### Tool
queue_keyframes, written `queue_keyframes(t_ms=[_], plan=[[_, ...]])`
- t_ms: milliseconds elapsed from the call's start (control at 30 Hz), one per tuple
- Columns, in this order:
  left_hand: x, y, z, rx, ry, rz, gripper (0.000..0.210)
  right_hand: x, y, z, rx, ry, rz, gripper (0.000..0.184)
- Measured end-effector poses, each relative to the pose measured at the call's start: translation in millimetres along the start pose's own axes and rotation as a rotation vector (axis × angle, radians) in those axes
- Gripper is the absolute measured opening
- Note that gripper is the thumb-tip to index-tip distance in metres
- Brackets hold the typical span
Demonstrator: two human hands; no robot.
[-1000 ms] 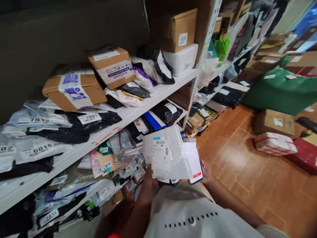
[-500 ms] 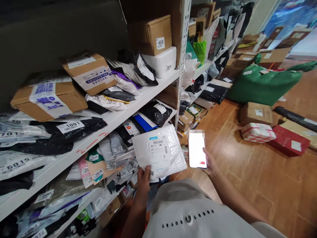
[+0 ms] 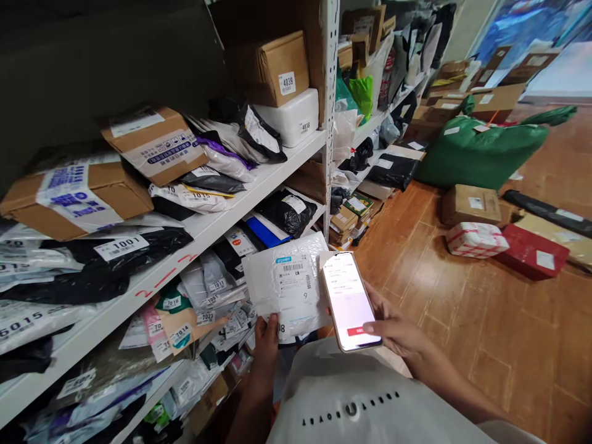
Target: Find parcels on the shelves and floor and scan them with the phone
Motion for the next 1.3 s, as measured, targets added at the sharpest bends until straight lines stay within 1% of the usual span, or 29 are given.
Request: queue_keyframes(t_ms=[100,267,433,533,633,733,867,1000,1133,1200,1300], plan=[[0,0.2,-5,-0.017,0.026,-0.002,0.052,0,6,0,-0.068,-0.018,0.047,0.098],[0,-1.4,-7,-0.022,0.02,-0.013,0.051,4,8,-1,-0.172,-0.073,0.021,0.099],[-1,0.0,-12,-0.047,0.019,-0.006,0.051,7,11,-1,-0.205,-0.094,0.031,0.097],[-4,2.4,-15,-0.066,-0.012,0.003,0.051,7,11,-1,-0.194,-0.118,0.052,0.103],[-2,2.5,-13,-0.113,-0.04,-0.012,0.051,7,12,-1,-0.18,-0.125,0.081,0.108],[4,0.5,-6,-0.139,-0.041,-0.037,0.051,8,12,1,-0.193,-0.129,0.096,0.106],[9,-0.7,1,-0.131,-0.058,-0.035,0.052,7,12,3,-0.224,-0.144,0.085,0.101],[0,3.5,-6,-0.133,-0.071,-0.046,0.053,6,11,2,-0.233,-0.153,0.076,0.095],[-6,10.5,-16,-0.127,-0.051,-0.015,0.05,6,10,1,-0.228,-0.153,0.076,0.096],[-4,11.2,-15,-0.146,-0.023,-0.002,0.048,6,10,2,-0.227,-0.156,0.072,0.097],[2,7.5,-6,-0.167,0.002,-0.003,0.047,5,11,4,-0.225,-0.17,0.063,0.096]])
Point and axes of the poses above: each hand's wrist, its own x-axis towards the middle knuckle, its own y-axis out of the palm, z = x × y, the point moved 3 cm from there along x, towards the middle knuckle, and after that the axes turned 9 degrees about -x, right-handed, at the moved point
